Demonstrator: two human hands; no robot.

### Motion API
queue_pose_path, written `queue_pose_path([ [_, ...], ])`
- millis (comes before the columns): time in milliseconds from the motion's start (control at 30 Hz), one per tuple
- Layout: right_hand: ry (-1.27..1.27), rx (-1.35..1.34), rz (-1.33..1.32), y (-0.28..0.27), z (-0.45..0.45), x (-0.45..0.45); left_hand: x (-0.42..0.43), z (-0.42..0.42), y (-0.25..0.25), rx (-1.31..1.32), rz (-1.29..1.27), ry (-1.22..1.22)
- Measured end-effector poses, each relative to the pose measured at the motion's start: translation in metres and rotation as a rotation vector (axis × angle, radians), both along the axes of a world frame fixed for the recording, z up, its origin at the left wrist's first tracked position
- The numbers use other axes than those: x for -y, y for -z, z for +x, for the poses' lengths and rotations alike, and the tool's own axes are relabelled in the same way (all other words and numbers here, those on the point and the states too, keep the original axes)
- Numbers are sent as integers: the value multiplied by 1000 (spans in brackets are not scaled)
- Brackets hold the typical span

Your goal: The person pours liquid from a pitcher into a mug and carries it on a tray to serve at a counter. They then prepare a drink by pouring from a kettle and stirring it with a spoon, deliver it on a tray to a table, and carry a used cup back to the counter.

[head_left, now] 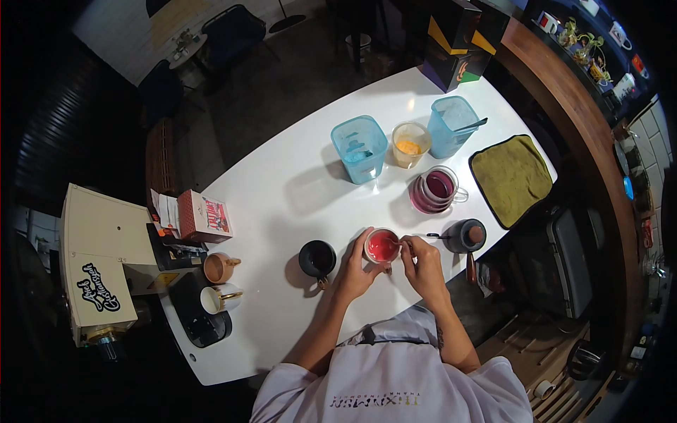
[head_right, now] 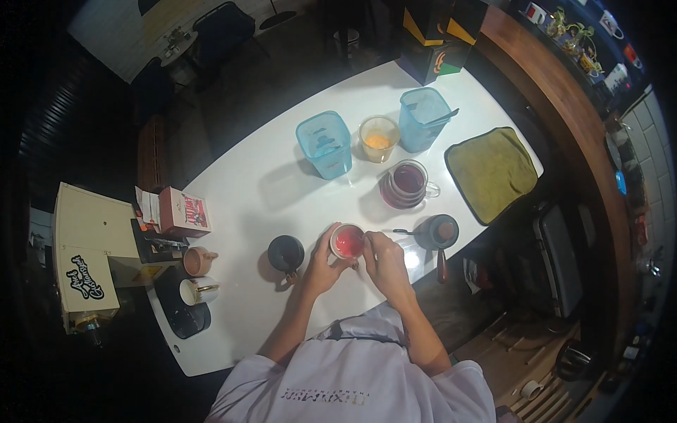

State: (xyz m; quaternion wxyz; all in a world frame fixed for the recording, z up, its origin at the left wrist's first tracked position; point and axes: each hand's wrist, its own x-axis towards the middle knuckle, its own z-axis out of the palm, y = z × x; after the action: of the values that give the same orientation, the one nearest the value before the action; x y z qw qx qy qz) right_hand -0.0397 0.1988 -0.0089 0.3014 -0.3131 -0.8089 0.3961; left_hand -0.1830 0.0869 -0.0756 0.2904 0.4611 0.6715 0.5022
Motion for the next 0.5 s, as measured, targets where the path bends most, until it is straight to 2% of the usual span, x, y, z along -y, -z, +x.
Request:
queue_pose_path([
  [267,-4,-11,-138,-4,-6,5,0,0,0,10,-8,-2],
  [367,10,-17,-40,4,-2,-1,0,0,0,-2,-14,-6],
  [500,-19,41,-85,-9,2,2,-1,0,-3,-13,-17,-10],
])
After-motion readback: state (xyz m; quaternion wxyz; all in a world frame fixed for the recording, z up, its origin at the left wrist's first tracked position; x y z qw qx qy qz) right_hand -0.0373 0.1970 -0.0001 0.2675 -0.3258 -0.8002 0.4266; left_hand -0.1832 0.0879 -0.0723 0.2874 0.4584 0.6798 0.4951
